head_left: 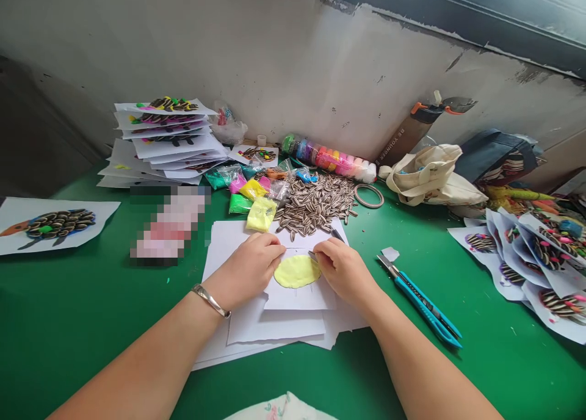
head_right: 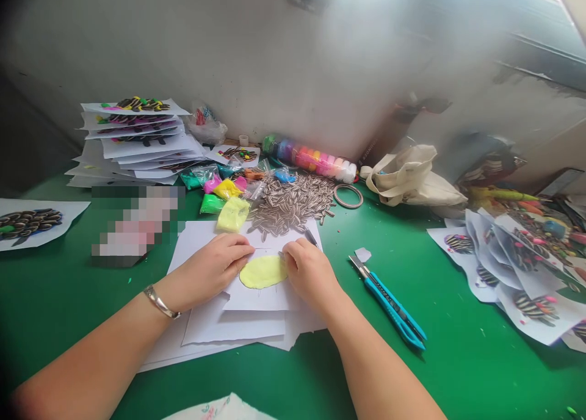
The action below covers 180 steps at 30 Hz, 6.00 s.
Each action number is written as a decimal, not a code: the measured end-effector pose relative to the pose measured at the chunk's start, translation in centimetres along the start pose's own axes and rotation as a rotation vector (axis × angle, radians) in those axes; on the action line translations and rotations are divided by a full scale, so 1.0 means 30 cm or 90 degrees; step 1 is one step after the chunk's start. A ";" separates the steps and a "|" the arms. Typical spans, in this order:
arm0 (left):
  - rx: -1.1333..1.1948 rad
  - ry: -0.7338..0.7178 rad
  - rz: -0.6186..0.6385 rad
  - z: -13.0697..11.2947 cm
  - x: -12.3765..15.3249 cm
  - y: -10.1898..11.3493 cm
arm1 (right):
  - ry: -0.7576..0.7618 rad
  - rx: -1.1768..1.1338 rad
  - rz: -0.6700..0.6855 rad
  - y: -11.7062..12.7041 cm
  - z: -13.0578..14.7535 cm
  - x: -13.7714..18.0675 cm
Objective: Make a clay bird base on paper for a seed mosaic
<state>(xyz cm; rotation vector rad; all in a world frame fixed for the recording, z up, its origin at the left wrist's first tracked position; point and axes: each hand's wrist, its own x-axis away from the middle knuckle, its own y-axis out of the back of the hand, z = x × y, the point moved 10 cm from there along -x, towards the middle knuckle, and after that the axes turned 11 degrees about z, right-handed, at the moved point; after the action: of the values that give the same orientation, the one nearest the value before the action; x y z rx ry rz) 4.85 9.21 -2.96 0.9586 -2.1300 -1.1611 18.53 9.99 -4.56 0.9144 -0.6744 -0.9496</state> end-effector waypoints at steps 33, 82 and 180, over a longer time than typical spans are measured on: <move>-0.001 0.005 0.014 -0.001 0.000 -0.005 | 0.080 0.002 0.033 -0.021 0.060 -0.041; -0.014 -0.013 -0.006 0.010 0.002 -0.020 | 0.207 0.116 0.060 -0.032 0.176 -0.094; -0.051 0.000 0.061 -0.002 0.010 -0.051 | 0.008 0.059 -0.088 0.007 0.025 0.073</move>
<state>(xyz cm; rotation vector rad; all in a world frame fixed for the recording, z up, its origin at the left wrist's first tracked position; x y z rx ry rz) 5.24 8.36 -4.22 0.8120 -2.0886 -1.1893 18.96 7.83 -3.83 1.0588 -0.6557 -1.0414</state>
